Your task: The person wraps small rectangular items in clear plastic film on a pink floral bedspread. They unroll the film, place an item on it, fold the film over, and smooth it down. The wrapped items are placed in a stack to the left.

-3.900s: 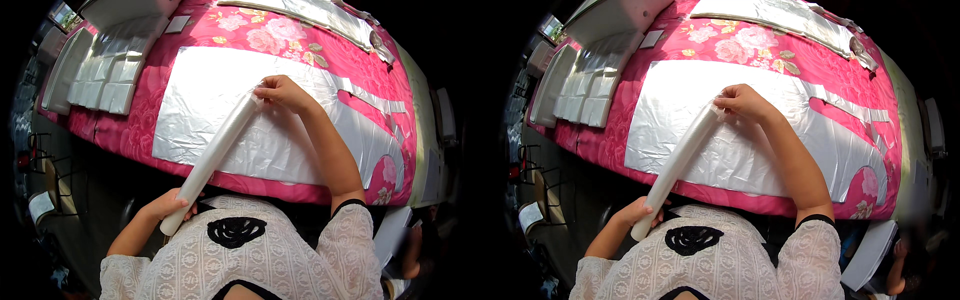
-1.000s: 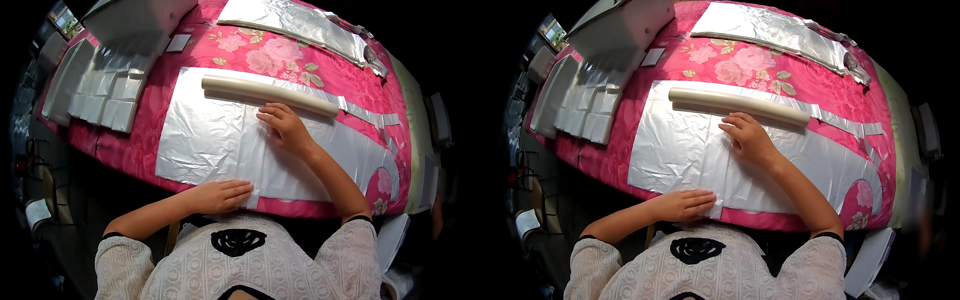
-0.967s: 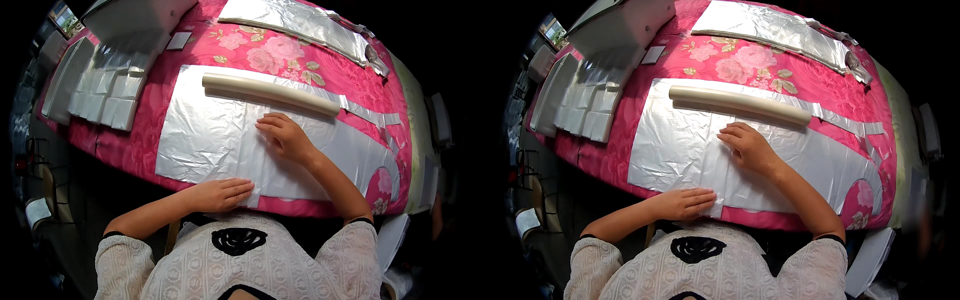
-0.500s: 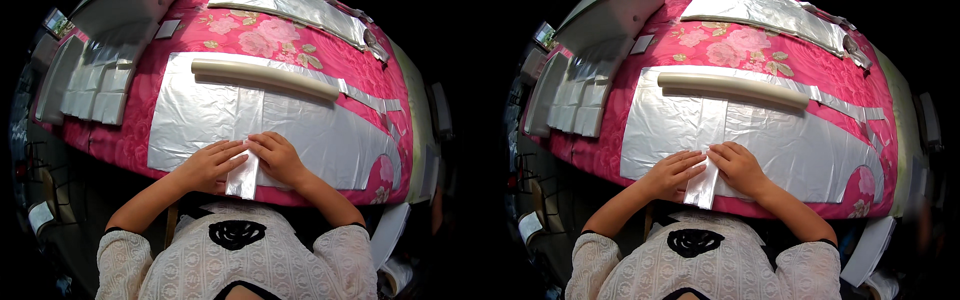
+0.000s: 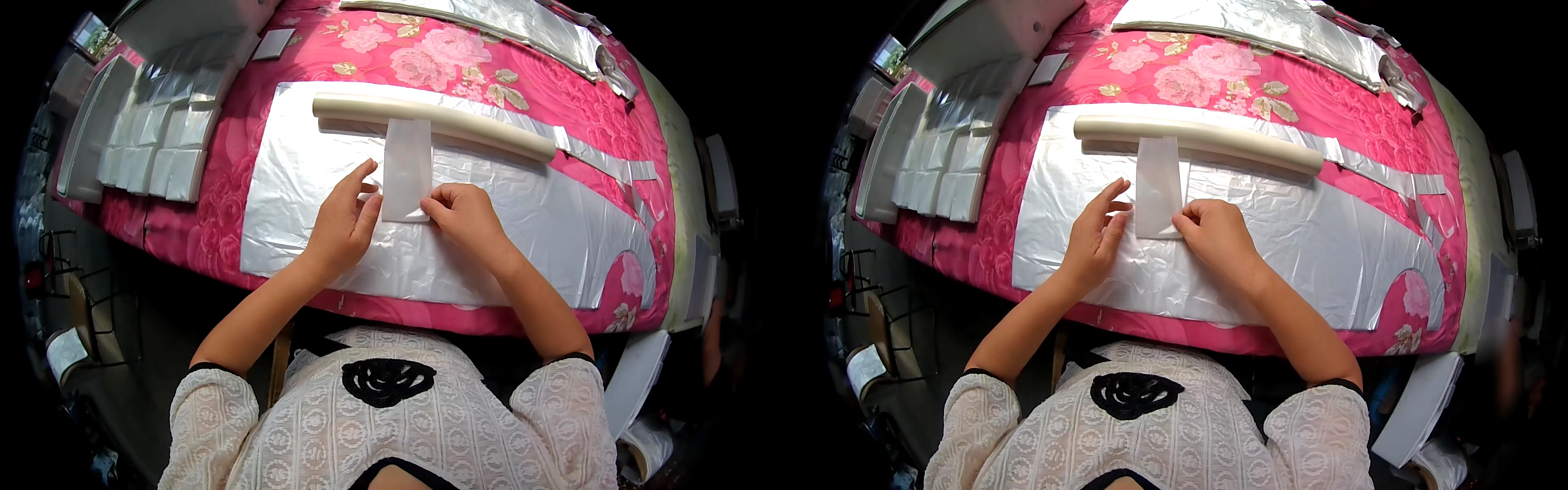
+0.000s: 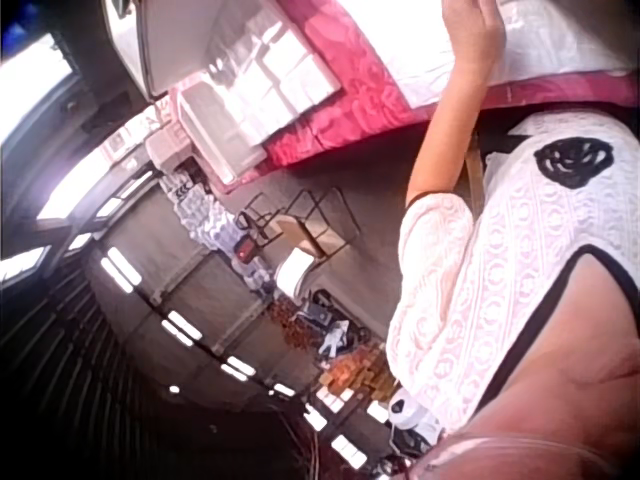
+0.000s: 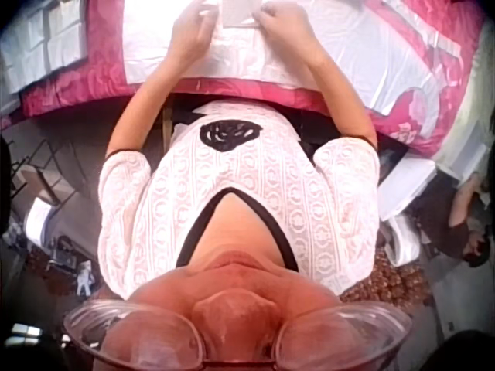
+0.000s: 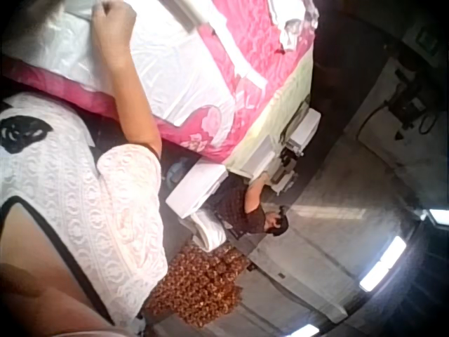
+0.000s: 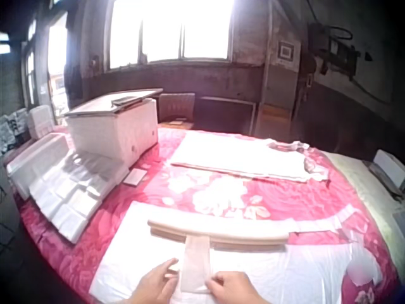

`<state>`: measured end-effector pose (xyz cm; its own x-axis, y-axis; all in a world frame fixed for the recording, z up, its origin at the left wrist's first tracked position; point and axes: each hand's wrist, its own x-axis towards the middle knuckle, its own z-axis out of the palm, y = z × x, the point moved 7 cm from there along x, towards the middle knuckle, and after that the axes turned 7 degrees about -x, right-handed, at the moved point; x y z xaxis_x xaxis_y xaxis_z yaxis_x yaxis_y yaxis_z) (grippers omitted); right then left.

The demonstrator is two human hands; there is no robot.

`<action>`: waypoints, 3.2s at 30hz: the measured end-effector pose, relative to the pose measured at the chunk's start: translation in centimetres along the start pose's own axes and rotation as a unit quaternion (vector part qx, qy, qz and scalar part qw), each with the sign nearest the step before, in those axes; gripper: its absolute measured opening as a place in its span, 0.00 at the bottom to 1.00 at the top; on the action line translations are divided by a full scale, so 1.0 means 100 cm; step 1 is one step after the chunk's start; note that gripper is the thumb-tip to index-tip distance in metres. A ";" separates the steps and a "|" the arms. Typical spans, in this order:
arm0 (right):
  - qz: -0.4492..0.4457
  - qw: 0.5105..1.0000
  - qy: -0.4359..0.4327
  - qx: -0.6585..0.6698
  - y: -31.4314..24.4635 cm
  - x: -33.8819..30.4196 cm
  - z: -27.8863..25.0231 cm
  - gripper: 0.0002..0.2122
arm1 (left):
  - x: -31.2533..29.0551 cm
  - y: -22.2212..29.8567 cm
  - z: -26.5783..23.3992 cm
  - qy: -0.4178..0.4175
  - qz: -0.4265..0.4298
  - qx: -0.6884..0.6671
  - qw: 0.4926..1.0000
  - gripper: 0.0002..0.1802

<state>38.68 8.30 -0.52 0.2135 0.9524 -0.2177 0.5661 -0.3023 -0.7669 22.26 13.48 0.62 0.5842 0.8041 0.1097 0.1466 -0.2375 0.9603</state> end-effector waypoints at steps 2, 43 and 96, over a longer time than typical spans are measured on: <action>0.051 0.997 -0.055 0.003 0.004 0.007 0.001 0.10 | -0.010 0.021 0.011 -0.027 0.153 0.197 0.968 0.32; -0.377 0.919 0.039 -0.105 -0.025 -0.031 0.003 0.07 | -0.036 0.008 0.017 -0.129 0.135 0.191 0.964 0.31; -0.339 0.912 -0.136 -0.186 -0.101 -0.049 0.158 0.30 | -0.207 -0.067 -0.021 0.122 -0.443 -0.456 0.763 0.16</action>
<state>19.32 7.30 -1.26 -0.4625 0.8852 0.0491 0.7370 0.4147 -0.5337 7.52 -0.42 -7.54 0.3967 0.5333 -0.7472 -0.2832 0.8453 0.4530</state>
